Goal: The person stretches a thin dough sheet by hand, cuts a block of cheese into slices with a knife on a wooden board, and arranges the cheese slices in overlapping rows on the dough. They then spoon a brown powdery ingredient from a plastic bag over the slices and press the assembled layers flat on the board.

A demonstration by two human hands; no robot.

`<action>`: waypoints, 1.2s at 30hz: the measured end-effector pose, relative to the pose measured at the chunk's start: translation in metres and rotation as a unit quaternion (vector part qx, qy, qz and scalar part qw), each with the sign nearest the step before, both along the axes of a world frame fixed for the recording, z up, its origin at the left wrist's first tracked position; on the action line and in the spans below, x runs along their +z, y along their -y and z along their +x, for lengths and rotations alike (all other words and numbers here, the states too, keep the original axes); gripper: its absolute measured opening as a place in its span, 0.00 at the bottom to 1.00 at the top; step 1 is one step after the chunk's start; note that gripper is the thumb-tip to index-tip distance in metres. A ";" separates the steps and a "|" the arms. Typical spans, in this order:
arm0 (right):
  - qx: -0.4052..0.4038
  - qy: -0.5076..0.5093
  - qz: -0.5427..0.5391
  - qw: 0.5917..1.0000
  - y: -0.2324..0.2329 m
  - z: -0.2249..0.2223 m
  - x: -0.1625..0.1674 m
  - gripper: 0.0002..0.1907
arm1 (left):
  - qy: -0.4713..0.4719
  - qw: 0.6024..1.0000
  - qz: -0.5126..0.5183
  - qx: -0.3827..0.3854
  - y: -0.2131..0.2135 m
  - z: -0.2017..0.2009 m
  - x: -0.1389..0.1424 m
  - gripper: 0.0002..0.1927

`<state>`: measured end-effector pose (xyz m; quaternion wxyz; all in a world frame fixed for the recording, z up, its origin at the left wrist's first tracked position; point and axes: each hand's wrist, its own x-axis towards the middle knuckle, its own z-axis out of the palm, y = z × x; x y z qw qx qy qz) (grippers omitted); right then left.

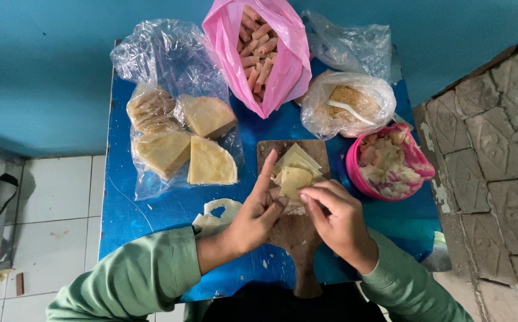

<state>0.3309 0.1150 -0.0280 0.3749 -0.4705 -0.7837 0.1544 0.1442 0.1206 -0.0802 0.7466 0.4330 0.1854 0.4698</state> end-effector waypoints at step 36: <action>-0.050 -0.286 -0.306 0.907 0.007 0.035 -0.043 0.07 | -0.247 0.951 0.085 0.166 0.011 0.000 0.018 0.40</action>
